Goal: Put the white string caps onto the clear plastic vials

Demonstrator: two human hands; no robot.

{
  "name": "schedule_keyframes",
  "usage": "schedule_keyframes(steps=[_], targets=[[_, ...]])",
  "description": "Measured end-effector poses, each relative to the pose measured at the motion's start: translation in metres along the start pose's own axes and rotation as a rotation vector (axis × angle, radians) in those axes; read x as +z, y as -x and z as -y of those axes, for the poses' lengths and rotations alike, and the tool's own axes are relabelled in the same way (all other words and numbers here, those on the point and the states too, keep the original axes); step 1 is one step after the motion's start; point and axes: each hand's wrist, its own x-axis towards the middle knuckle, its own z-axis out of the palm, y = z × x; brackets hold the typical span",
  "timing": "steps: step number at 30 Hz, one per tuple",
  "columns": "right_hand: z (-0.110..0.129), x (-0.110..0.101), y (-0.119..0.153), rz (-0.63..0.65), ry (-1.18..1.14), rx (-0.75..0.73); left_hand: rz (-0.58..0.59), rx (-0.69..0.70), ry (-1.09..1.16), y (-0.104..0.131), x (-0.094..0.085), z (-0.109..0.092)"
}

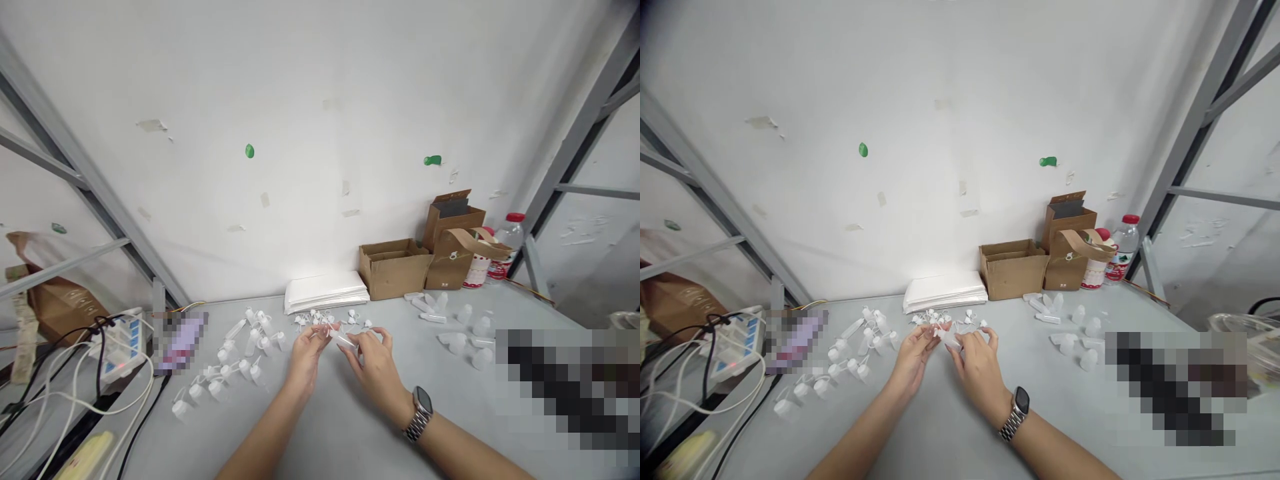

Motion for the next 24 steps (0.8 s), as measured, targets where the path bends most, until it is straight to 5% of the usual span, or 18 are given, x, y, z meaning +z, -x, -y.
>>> schedule_keyframes(steps=[12, 14, 20, 24], targets=[[0.001, 0.003, 0.004, 0.026, -0.055, -0.014, 0.072, -0.099, 0.014, 0.001, 0.001, 0.004], [0.002, 0.003, 0.003, 0.083, -0.221, 0.120, 0.110, -0.114, 0.021, 0.001, 0.000, 0.003], [-0.001, 0.005, -0.006, 0.566, -1.213, 0.784, 0.143, -0.030, -0.152, 0.002, 0.000, -0.005], [-0.007, 0.008, -0.006, 0.462, -1.393, 0.938, 0.122, -0.003, -0.308, 0.002, -0.003, -0.011]])
